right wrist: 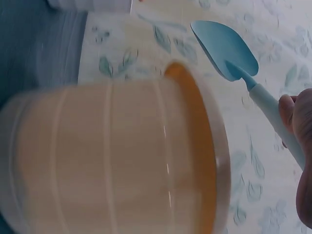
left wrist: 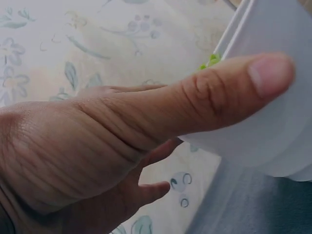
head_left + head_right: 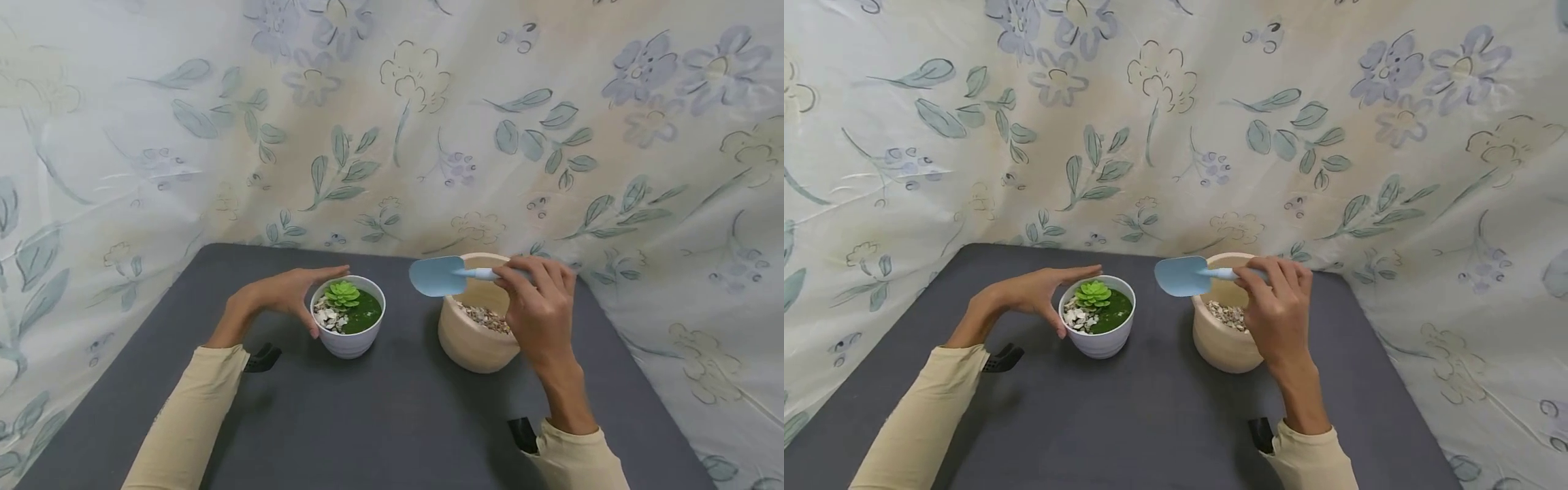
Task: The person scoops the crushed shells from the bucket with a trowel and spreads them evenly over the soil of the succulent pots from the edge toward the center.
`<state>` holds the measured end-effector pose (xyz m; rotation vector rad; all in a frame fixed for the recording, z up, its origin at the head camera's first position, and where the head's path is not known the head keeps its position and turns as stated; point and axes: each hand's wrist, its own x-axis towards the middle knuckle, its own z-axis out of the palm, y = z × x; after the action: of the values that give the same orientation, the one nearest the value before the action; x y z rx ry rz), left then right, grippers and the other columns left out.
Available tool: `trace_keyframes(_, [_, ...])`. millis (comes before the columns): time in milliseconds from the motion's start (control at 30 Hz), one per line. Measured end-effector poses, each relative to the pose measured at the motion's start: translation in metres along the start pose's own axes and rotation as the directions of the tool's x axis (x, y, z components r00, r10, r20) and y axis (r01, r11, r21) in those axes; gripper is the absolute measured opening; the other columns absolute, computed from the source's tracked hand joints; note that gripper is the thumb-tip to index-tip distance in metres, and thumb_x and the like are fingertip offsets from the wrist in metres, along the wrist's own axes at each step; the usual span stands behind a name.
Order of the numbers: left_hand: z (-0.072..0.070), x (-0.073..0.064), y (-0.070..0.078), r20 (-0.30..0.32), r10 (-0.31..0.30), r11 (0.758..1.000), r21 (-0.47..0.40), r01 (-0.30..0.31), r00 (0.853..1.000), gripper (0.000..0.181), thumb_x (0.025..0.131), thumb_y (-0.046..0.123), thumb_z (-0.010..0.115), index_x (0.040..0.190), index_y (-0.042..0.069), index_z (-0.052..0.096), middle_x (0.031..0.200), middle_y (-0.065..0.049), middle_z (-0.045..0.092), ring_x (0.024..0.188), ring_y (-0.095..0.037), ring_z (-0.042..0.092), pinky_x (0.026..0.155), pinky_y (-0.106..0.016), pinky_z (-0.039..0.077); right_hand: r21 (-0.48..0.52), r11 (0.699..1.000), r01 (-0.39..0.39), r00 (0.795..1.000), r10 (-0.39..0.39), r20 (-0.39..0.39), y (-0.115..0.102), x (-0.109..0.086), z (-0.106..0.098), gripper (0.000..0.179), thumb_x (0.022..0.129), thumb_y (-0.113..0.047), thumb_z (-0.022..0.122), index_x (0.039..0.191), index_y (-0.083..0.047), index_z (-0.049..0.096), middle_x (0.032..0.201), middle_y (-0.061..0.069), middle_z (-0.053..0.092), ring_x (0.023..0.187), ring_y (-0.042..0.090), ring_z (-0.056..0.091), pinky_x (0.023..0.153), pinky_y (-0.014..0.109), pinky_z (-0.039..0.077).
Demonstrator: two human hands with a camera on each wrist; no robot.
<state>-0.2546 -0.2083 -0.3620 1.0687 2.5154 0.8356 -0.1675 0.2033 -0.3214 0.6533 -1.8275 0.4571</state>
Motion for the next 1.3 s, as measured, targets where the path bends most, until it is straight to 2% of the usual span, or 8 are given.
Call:
trace_keyframes(133, [-0.005, -0.001, 0.002, 0.048, -0.001, 1.0, 0.015, 0.0, 0.999, 0.138, 0.062, 0.051, 0.098, 0.169, 0.012, 0.021, 0.174, -0.015, 0.026, 0.158, -0.046, 0.029, 0.12, -0.069, 0.033, -0.045, 0.998, -0.033, 0.999, 0.034, 0.017, 0.017, -0.003, -0.022, 0.014, 0.085, 0.004, 0.08, 0.099, 0.005, 0.081, 0.096, 0.023, 0.073, 0.094, 0.043, 0.06, 0.089, 0.055, 0.036])
trace_keyframes(267, [-0.004, -0.003, 0.012, 0.046, 0.005, 1.0, 0.01, -0.005, 0.999, 0.142, 0.063, 0.061, 0.094, 0.17, 0.015, 0.012, 0.176, -0.018, 0.014, 0.161, -0.052, 0.012, 0.122, -0.078, 0.016, -0.126, 0.992, -0.029, 0.992, 0.044, 0.119, 0.036, -0.003, -0.048, 0.017, 0.083, 0.009, 0.081, 0.099, 0.006, 0.08, 0.096, 0.023, 0.074, 0.093, 0.044, 0.061, 0.082, 0.058, 0.038])
trace_keyframes(367, [0.001, -0.002, 0.034, -0.016, 0.008, 0.999, 0.038, -0.007, 1.0, 0.13, 0.071, 0.055, 0.091, 0.169, 0.013, 0.016, 0.176, -0.022, 0.011, 0.161, -0.053, 0.006, 0.122, -0.08, 0.006, -0.209, 0.978, -0.004, 0.98, 0.045, 0.193, 0.048, -0.002, -0.06, 0.016, 0.081, 0.009, 0.082, 0.096, 0.005, 0.08, 0.094, 0.022, 0.075, 0.091, 0.043, 0.062, 0.075, 0.058, 0.041])
trace_keyframes(433, [0.007, 0.005, 0.054, -0.093, 0.014, 0.996, 0.086, -0.006, 0.996, 0.117, 0.079, 0.048, 0.088, 0.168, 0.012, 0.022, 0.175, -0.023, 0.015, 0.16, -0.052, 0.015, 0.124, -0.077, 0.012, -0.27, 0.962, 0.03, 0.969, 0.038, 0.242, 0.054, -0.001, -0.065, 0.015, 0.081, 0.008, 0.082, 0.096, 0.004, 0.08, 0.094, 0.022, 0.075, 0.091, 0.042, 0.063, 0.07, 0.056, 0.041])
trace_keyframes(600, [0.044, 0.04, 0.106, -0.32, 0.061, 0.993, 0.118, -0.024, 0.945, 0.087, 0.092, 0.039, 0.08, 0.164, 0.015, 0.037, 0.171, -0.018, 0.032, 0.154, -0.041, 0.04, 0.117, -0.061, 0.043, -0.355, 0.926, 0.127, 0.926, 0.018, 0.377, 0.064, 0.005, -0.063, 0.013, 0.081, 0.004, 0.083, 0.093, 0.0, 0.081, 0.09, 0.017, 0.075, 0.091, 0.038, 0.065, 0.07, 0.054, 0.046])
trace_keyframes(900, [0.119, 0.101, 0.14, -0.504, -0.021, 0.999, -0.049, -0.004, 0.863, 0.082, 0.09, 0.046, 0.081, 0.157, 0.01, 0.049, 0.173, -0.022, 0.023, 0.151, -0.047, 0.043, 0.113, -0.061, 0.048, -0.405, 0.903, 0.146, 0.782, 0.146, 0.606, 0.059, 0.001, -0.005, 0.008, 0.083, 0.001, 0.082, 0.084, -0.007, 0.079, 0.082, 0.013, 0.068, 0.084, 0.033, 0.059, 0.072, 0.05, 0.046])
trace_keyframes(1067, [0.129, 0.112, 0.148, -0.557, -0.003, 0.999, -0.039, -0.022, 0.831, 0.07, 0.086, 0.043, 0.085, 0.141, 0.003, 0.066, 0.164, -0.021, 0.044, 0.143, -0.041, 0.055, 0.107, -0.053, 0.055, -0.427, 0.895, 0.127, 0.722, 0.212, 0.659, 0.056, -0.015, 0.008, 0.018, 0.083, 0.006, 0.079, 0.078, -0.011, 0.077, 0.08, 0.012, 0.069, 0.082, 0.035, 0.06, 0.073, 0.05, 0.046])
trace_keyframes(1300, [0.133, 0.117, 0.153, -0.579, 0.038, 0.999, -0.01, -0.054, 0.815, 0.068, 0.083, 0.041, 0.087, 0.137, 0.004, 0.069, 0.159, -0.023, 0.049, 0.139, -0.04, 0.059, 0.105, -0.052, 0.056, -0.445, 0.885, 0.136, 0.686, 0.24, 0.687, 0.059, -0.02, 0.008, 0.024, 0.084, 0.003, 0.081, 0.068, -0.012, 0.072, 0.072, 0.01, 0.065, 0.074, 0.033, 0.059, 0.07, 0.046, 0.043])
